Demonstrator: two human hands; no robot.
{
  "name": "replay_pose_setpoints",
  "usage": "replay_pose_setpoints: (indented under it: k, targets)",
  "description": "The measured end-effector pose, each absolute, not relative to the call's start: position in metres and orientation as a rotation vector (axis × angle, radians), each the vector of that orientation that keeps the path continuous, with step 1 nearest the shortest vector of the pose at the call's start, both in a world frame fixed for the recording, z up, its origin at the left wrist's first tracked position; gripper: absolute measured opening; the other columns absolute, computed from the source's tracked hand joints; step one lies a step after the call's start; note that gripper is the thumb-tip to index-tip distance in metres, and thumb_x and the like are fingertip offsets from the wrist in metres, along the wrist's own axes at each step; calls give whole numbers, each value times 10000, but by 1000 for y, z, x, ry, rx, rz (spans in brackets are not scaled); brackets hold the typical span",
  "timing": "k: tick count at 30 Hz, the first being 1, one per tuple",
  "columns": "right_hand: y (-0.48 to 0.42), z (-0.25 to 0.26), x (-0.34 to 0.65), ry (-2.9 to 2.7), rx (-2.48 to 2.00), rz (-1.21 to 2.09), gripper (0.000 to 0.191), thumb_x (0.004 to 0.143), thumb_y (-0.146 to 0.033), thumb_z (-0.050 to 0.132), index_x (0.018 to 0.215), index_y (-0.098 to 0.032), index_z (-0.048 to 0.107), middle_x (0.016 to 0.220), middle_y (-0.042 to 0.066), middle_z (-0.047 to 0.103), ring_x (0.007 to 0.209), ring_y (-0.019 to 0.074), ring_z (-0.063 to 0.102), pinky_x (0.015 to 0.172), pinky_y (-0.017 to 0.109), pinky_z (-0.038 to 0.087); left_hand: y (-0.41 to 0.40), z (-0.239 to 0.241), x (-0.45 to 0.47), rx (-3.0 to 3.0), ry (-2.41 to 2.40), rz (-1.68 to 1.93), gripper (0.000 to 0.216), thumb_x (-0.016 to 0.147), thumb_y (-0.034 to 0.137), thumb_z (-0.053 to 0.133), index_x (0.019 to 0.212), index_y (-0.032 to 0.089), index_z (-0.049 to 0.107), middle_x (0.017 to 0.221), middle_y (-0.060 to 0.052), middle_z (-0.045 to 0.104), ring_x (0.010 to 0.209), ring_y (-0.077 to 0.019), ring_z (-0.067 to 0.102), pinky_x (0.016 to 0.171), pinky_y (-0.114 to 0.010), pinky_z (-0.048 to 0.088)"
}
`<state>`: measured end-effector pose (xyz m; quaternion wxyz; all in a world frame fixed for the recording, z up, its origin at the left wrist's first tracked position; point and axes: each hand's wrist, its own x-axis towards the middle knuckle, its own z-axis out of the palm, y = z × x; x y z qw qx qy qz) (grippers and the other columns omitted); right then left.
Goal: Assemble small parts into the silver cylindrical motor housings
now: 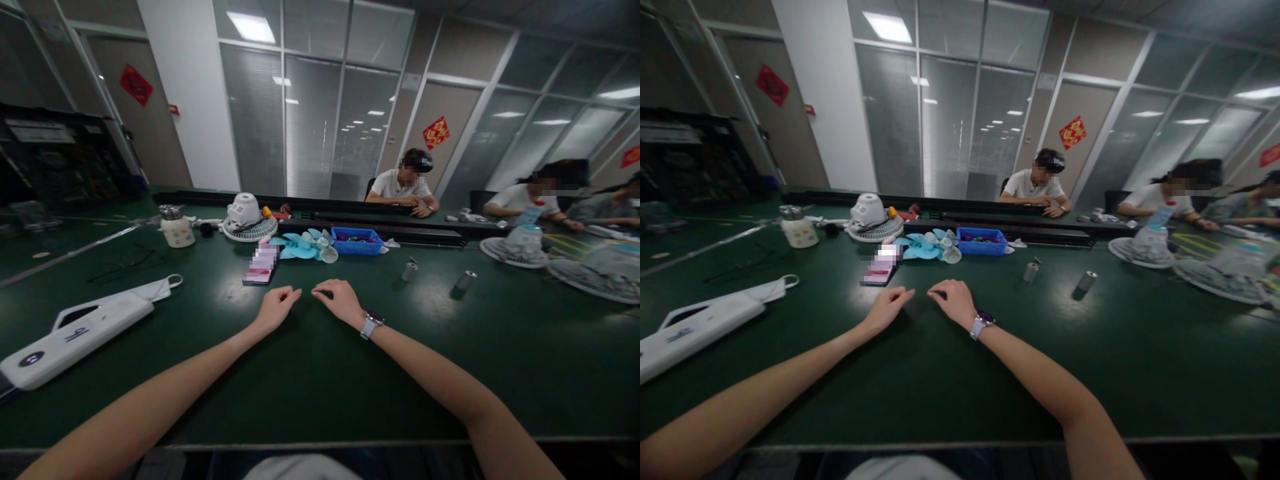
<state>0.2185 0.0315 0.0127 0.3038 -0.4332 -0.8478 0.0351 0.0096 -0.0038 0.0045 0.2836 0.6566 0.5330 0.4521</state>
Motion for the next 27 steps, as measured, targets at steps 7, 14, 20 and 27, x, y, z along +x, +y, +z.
replay_pose_setpoints:
  k: [7, 14, 20, 27]
  targets:
    - [61, 50, 379, -1658, -1600, -285, 418, 958, -400, 400, 1105, -144, 697, 1158, 169, 663, 1089, 308, 559, 940, 441, 369, -3, 7, 6, 1808, 1407, 1148, 437, 804, 512, 539, 534, 201, 392, 515, 53, 387, 539, -137, 412, 552, -254, 298]
    - [75, 27, 437, -1490, -1834, -324, 370, 897, -414, 485, 1012, -187, 753, 956, 123, 740, 821, 253, 643, 704, 330, 445, -1, 5, 9, 1830, 1408, 1146, 413, 814, 496, 535, 552, 200, 413, 528, 54, 408, 543, -139, 432, 566, -254, 316]
    - [85, 19, 429, -1405, -1882, -336, 348, 895, -413, 492, 1046, -237, 751, 932, 109, 746, 756, 239, 645, 630, 305, 427, 0, 2, 6, 1875, 1406, 1103, 407, 834, 490, 531, 564, 195, 453, 536, 50, 449, 550, -142, 460, 570, -251, 342]
    - [89, 14, 430, -1367, -1902, -361, 399, 912, -450, 454, 1056, -225, 750, 930, 125, 734, 764, 227, 645, 620, 286, 427, -1, 1, 7, 1882, 1390, 1098, 411, 830, 492, 546, 558, 195, 464, 525, 50, 454, 543, -141, 458, 560, -252, 332]
